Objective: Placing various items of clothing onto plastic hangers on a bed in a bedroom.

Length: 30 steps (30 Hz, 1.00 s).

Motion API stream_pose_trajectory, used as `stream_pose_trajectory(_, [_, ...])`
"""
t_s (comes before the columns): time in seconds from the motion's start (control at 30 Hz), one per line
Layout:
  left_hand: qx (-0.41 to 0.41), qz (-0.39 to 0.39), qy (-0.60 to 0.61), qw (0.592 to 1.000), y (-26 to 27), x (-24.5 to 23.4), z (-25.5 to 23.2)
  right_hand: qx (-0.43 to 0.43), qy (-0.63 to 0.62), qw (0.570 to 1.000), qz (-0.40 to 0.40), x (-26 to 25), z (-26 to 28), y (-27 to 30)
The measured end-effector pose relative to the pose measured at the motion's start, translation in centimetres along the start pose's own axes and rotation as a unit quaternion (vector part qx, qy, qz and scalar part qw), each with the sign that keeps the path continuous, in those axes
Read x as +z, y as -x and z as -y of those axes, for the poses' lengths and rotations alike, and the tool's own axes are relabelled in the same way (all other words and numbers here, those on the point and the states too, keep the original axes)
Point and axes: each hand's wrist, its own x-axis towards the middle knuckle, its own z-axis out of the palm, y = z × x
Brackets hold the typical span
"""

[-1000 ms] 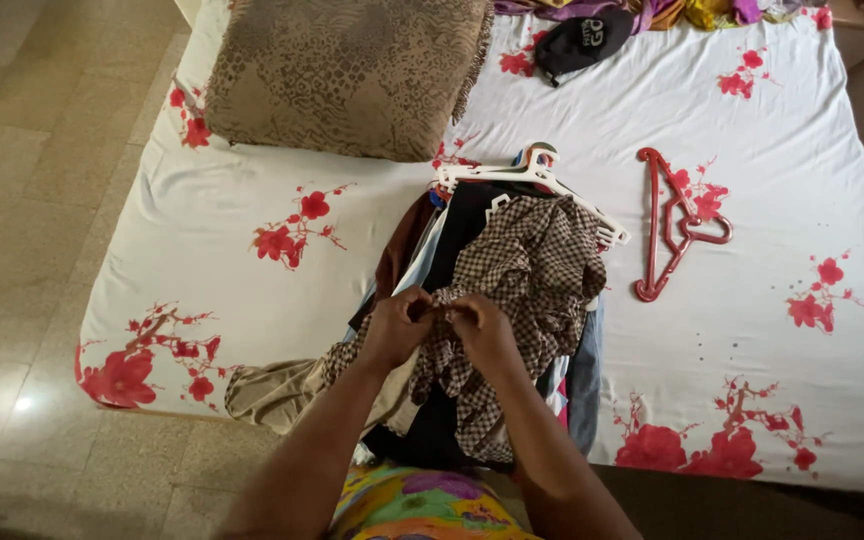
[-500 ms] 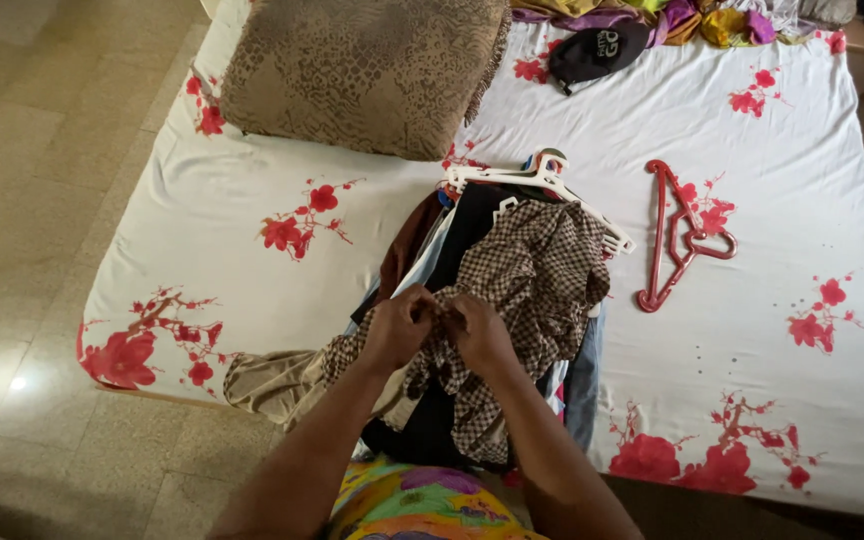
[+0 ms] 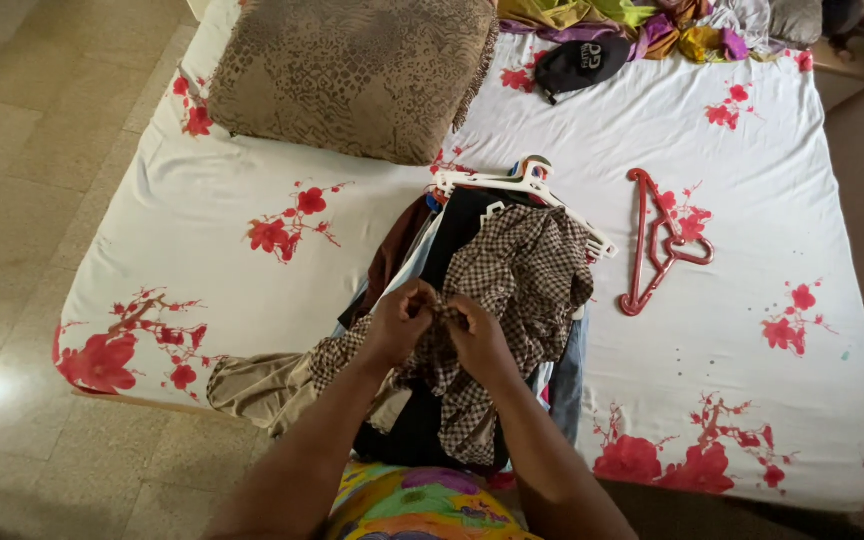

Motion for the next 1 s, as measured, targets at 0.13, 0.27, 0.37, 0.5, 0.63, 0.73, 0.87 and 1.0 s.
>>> stream_pose_trajectory(0.13, [0.006,-0.015,-0.081,0.997,0.0,0.6,-2.0,0.033,-0.028,0.999,-0.005,-0.4,1.8,0.8])
stream_pose_trajectory(0.27, [-0.013,-0.032,-0.178,0.983,-0.2,1.2,-4.3,0.051,0.017,0.999,-0.003,-1.2,2.4,1.0])
stream_pose_trajectory(0.37, [-0.097,-0.015,-0.180,0.979,-0.7,1.3,-5.3,0.041,0.039,0.998,-0.010,-1.5,2.6,1.2])
stream_pose_trajectory(0.5, [-0.143,-0.008,-0.187,0.972,-0.3,1.5,-6.0,0.044,0.016,0.999,-0.010,-1.5,2.3,1.3])
stream_pose_trajectory(0.63, [-0.080,-0.003,-0.145,0.986,-0.3,1.6,-5.3,0.027,0.020,0.999,-0.023,-2.3,5.5,2.0])
stream_pose_trajectory(0.73, [-0.076,0.024,-0.061,0.995,-0.4,1.2,-4.3,0.105,0.021,0.994,-0.034,-2.8,5.7,1.8])
stream_pose_trajectory(0.87, [-0.096,0.053,0.089,0.990,-1.5,1.2,-1.1,-0.159,0.068,0.972,-0.161,-2.2,-2.2,-0.3])
stream_pose_trajectory(1.0, [-0.079,0.068,0.042,0.994,-1.0,1.5,-2.7,0.045,-0.010,0.997,-0.069,-3.1,2.8,1.5])
